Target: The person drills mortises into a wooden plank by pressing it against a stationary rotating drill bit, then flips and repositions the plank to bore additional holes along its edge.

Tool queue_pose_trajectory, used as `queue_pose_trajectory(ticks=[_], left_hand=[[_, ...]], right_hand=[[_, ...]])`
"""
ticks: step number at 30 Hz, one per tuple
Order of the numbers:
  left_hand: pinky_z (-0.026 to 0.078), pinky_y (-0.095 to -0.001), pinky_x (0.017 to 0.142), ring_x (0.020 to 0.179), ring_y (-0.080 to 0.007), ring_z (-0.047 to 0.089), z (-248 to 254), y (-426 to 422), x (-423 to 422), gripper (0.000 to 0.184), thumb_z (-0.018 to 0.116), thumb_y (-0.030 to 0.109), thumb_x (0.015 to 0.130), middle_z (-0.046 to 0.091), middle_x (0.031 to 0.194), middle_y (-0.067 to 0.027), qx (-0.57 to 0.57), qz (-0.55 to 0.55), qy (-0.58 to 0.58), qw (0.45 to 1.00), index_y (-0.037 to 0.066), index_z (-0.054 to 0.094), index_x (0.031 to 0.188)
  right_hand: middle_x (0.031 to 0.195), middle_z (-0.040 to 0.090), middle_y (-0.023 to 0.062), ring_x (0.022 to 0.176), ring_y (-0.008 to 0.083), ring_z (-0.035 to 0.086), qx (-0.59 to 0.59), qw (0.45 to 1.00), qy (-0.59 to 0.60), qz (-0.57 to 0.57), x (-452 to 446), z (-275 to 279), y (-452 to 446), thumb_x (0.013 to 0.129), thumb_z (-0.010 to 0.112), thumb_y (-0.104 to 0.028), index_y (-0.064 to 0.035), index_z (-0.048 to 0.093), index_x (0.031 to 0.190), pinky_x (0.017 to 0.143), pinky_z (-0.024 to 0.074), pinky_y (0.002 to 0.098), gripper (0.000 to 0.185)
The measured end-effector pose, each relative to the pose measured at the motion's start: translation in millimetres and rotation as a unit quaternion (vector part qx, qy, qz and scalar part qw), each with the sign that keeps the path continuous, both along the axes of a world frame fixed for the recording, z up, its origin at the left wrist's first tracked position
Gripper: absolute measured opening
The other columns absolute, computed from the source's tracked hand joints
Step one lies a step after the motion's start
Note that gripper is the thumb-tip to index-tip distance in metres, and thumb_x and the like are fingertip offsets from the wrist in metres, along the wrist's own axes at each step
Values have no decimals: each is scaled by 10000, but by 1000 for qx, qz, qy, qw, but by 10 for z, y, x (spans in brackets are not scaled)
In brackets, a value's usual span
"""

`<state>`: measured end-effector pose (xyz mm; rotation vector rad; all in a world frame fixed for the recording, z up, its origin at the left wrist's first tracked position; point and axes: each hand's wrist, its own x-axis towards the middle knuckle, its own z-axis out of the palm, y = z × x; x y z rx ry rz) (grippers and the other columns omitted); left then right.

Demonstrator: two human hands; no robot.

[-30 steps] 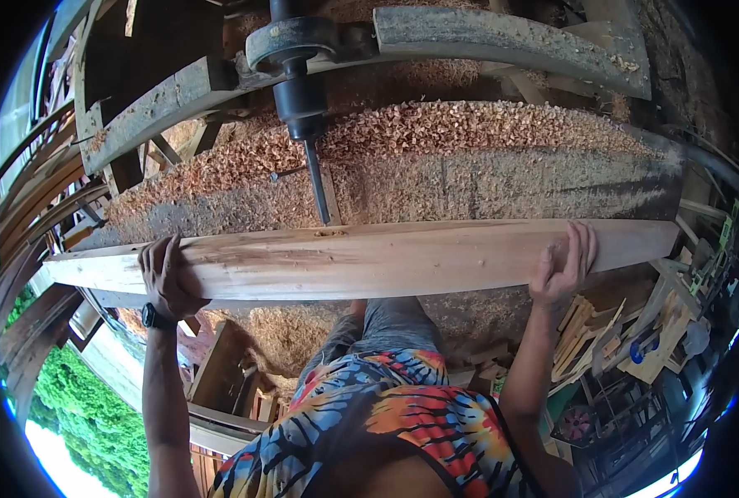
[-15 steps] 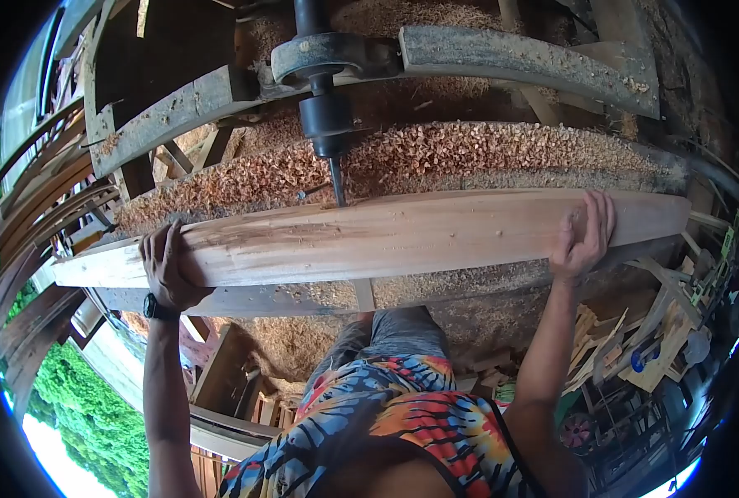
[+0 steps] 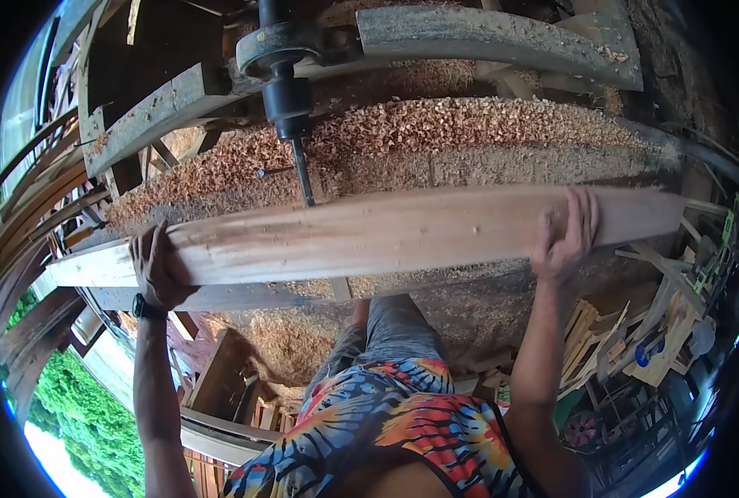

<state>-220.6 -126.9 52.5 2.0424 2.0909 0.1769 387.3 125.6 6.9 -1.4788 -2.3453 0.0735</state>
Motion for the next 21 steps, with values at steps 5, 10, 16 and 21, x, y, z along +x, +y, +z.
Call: queue_pose_trajectory(ticks=[5,10,16,21], left_hand=[[407,-576,1070,1197,-410,600,20,-83,49,1150,900,273,437,624,1306,-194,-2,-12,-12,1000,46,539,1506],[407,-579,1076,1205,-423,588,10,1,1,1169,904,279,429,621,1314,-203,-5,-4,-7,1000,34,533,1511],[410,-580,1076,1210,-435,568,-27,215,-47,1186,929,272,444,614,1334,-210,-4,9,0,1000,26,512,1527],[409,-576,1073,1208,-416,568,3,229,2,1173,952,271,484,610,1332,-194,-6,23,2,1000,69,505,1549]], right_hand=[[1318,652,257,1318,514,553,-18,1000,4,-8,97,26,-215,967,615,-337,83,646,1303,1150,402,601,538],[1320,657,252,1318,510,557,-7,1000,11,8,25,14,14,973,610,-339,82,645,1309,1146,412,595,540],[1330,671,237,1325,488,564,9,1000,7,18,-144,-30,476,978,618,-315,62,661,1303,1151,419,565,499],[1332,671,239,1325,491,563,6,999,23,28,-157,-44,608,975,626,-286,56,664,1298,1156,413,561,472]])
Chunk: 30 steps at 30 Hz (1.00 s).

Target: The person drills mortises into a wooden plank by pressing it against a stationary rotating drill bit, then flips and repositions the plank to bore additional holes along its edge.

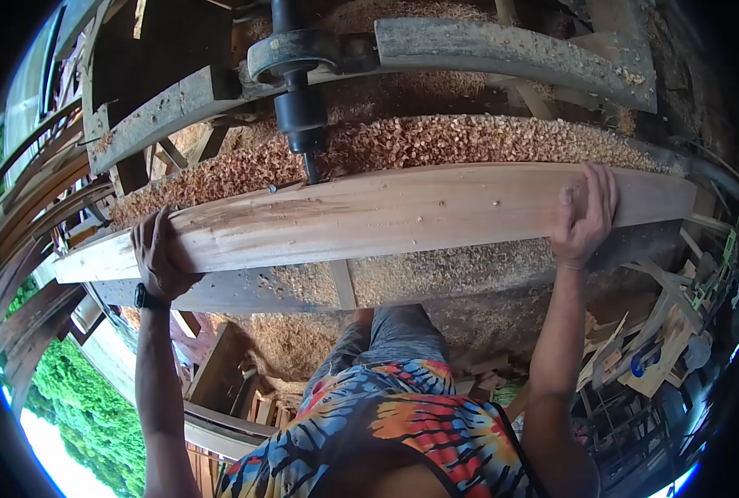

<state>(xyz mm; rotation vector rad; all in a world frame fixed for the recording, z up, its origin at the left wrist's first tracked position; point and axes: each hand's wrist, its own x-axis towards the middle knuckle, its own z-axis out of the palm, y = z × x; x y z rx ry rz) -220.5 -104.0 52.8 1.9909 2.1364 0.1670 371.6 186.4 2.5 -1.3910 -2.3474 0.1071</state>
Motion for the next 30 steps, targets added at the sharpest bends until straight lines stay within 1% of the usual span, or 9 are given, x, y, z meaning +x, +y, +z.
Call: queue_pose_trajectory(ticks=[4,7,11,14,15,20,23,27,30], left_hand=[[401,-582,1076,1198,-408,583,-16,-111,2,1195,951,285,431,621,1322,-192,-8,-7,-2,1000,65,525,1526],[396,-586,1078,1193,-410,586,13,-172,-25,1192,949,285,427,620,1325,-194,-22,-11,-10,1000,63,528,1520],[388,-591,1086,1191,-418,581,-33,-101,-92,1203,953,293,426,616,1329,-198,-5,-11,-12,1000,62,523,1525],[403,-580,1080,1212,-454,562,-18,4,-93,1156,929,294,455,613,1342,-231,-28,3,9,1000,4,530,1500],[402,-579,1079,1211,-452,561,-31,10,-94,1168,940,306,447,613,1342,-229,-24,6,9,1000,6,532,1500],[396,-580,1075,1205,-442,558,-19,-95,-91,1215,964,318,404,615,1329,-213,-22,-8,-6,1000,16,539,1501],[396,-579,1080,1204,-439,556,-6,-145,-112,1217,959,304,397,611,1328,-207,-20,-12,-11,1000,27,539,1506],[405,-591,1070,1195,-423,579,-10,-66,-163,1155,945,333,471,617,1324,-198,-18,-1,0,1000,51,531,1511],[411,-591,1073,1215,-429,563,-34,-28,-191,1149,954,351,478,605,1343,-195,-21,5,6,1000,61,538,1509]], right_hand=[[1323,665,254,1327,502,558,-8,1000,-16,-11,81,52,-255,959,618,-295,73,653,1298,1157,409,578,502],[1320,661,264,1329,509,555,-16,999,-22,-16,132,72,-439,947,616,-302,82,648,1299,1154,409,592,522],[1328,659,260,1330,507,556,-3,1000,-29,-11,67,26,-258,944,622,-297,77,650,1298,1153,411,589,516],[1334,658,256,1335,502,556,-13,1000,2,-18,-34,-15,33,944,630,-313,69,654,1303,1153,411,583,525],[1334,659,256,1334,501,557,-9,1000,4,-15,-37,-50,74,945,631,-325,68,655,1305,1152,412,581,533],[1330,660,254,1328,500,560,-8,1000,-1,-9,31,30,-171,948,626,-368,65,658,1305,1146,416,577,563],[1327,658,253,1323,499,562,-6,1000,-17,-16,58,31,-317,945,612,-358,65,660,1299,1147,414,580,554],[1328,661,247,1332,496,555,-13,1000,-18,-19,-86,54,-148,943,620,-353,61,662,1301,1149,412,585,549],[1335,660,249,1338,499,550,-13,1000,-7,-11,-124,28,-25,953,617,-350,60,662,1305,1152,410,585,543]])
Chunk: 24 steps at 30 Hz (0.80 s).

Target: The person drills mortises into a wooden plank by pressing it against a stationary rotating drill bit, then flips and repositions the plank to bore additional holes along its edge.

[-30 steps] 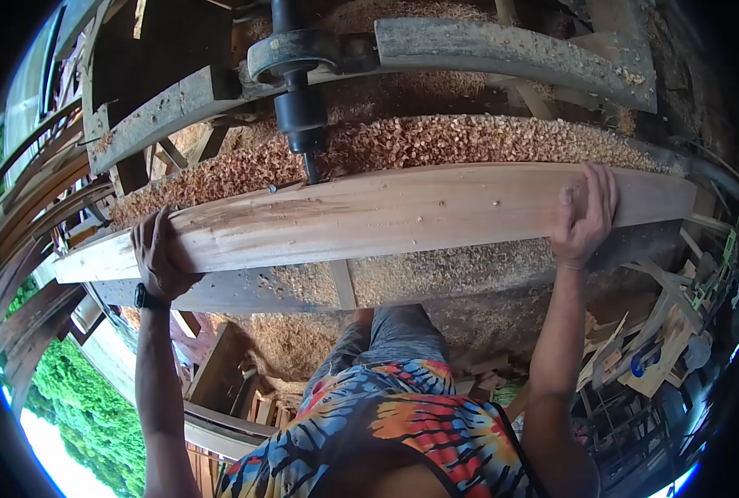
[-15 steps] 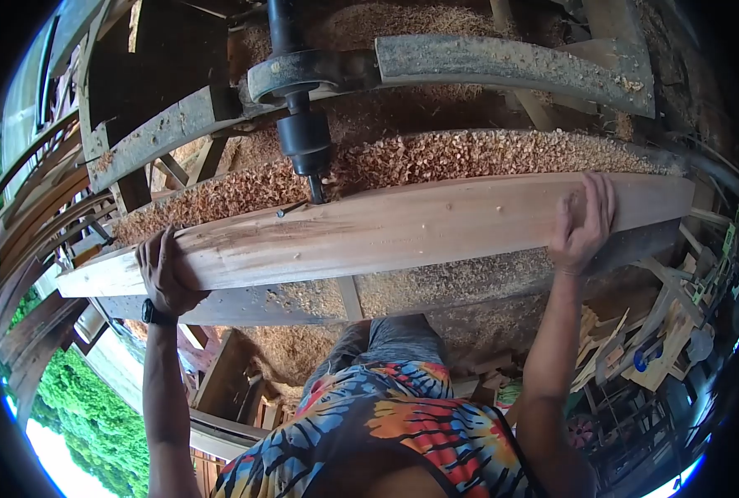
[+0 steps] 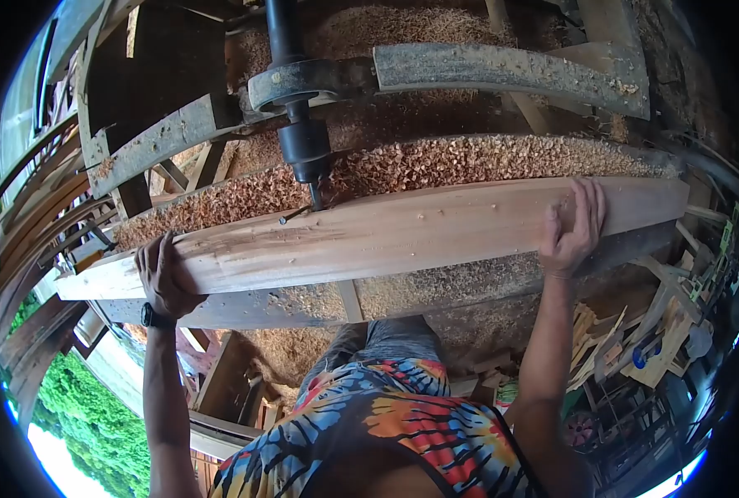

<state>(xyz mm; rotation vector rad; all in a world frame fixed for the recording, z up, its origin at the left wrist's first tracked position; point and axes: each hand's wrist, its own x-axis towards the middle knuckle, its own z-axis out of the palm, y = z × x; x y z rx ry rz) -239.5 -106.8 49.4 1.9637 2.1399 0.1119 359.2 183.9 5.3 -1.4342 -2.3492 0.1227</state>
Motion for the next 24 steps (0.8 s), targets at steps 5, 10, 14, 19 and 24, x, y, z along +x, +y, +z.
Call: queue_pose_trajectory(ticks=[5,10,14,19,24], left_hand=[[396,-607,1080,1230,-427,578,13,-76,32,1119,939,359,507,609,1345,-214,8,-8,-28,1000,40,542,1503],[396,-592,1071,1199,-421,575,7,-13,-18,1149,949,353,482,611,1328,-197,3,-16,-16,1000,52,531,1509],[406,-589,1046,1155,-422,564,-12,13,-22,1202,965,342,438,607,1318,-188,16,-5,-7,1000,68,519,1520],[398,-584,1062,1186,-414,577,47,-1,112,1207,989,386,448,611,1323,-191,20,-18,-16,1000,51,529,1513],[401,-583,1067,1200,-407,578,25,49,146,1239,991,424,461,613,1333,-181,18,-46,-27,998,60,499,1539]], right_hand=[[1348,658,246,1340,500,550,7,1000,-4,-12,118,-10,-207,962,611,-345,65,659,1305,1156,407,582,536],[1332,663,253,1329,499,555,2,1000,-12,-11,62,15,-165,963,614,-338,77,659,1296,1154,408,581,534],[1316,672,249,1325,496,559,11,1000,7,2,-54,3,66,956,620,-336,67,667,1293,1155,409,578,528],[1321,677,232,1325,488,562,18,1000,-8,-9,45,41,-100,949,630,-341,51,676,1298,1158,411,574,527],[1318,684,222,1328,477,566,16,1000,-1,-21,190,53,-164,944,658,-337,40,693,1280,1158,416,563,506]])
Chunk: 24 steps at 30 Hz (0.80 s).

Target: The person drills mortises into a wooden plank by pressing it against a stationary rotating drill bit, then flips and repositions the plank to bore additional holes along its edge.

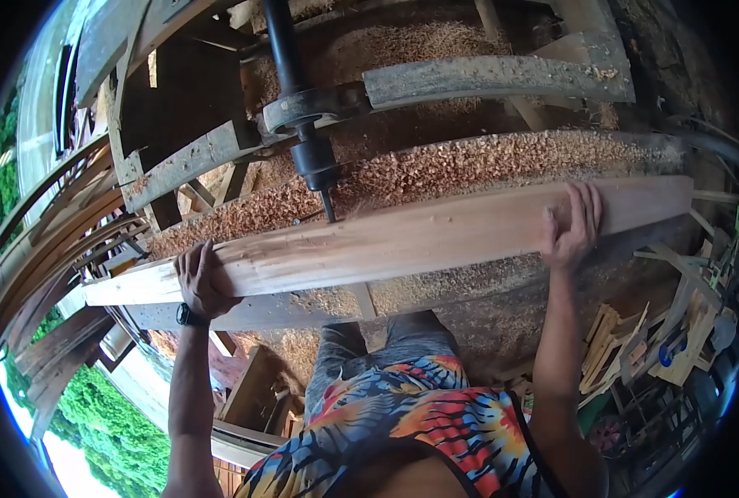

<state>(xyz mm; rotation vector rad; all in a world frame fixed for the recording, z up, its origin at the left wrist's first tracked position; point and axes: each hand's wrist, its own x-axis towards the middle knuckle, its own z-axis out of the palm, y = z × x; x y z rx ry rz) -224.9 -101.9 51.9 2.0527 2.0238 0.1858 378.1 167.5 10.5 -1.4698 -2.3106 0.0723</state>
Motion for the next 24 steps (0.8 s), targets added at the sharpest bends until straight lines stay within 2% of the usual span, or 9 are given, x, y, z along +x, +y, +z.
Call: queue_pose_trajectory(ticks=[4,13,18,24], left_hand=[[405,-581,1062,1189,-404,571,-8,72,18,1244,992,417,456,609,1327,-174,-5,18,21,1000,76,497,1546],[436,-580,1012,1146,-406,597,37,18,9,1212,984,365,418,632,1308,-183,-2,18,13,1000,75,542,1509],[429,-569,990,1097,-395,591,3,25,-109,1184,981,411,468,632,1240,-165,8,6,8,1000,64,538,1509],[425,-570,999,1102,-393,589,32,-13,-92,1148,977,408,493,632,1260,-155,13,10,15,1000,79,550,1507]], right_hand=[[1334,677,219,1330,470,569,6,1000,-2,11,-31,-42,261,937,680,-327,37,690,1289,1152,418,555,507],[1331,675,226,1328,473,569,17,1000,-3,10,-24,-51,117,938,683,-351,41,683,1292,1148,424,550,528],[1332,676,221,1320,478,574,14,1000,-5,14,-134,-43,233,942,673,-353,45,681,1291,1148,423,554,529],[1323,685,223,1326,468,581,26,1000,-10,-2,-147,-46,-18,927,681,-343,42,697,1281,1154,421,558,524]])
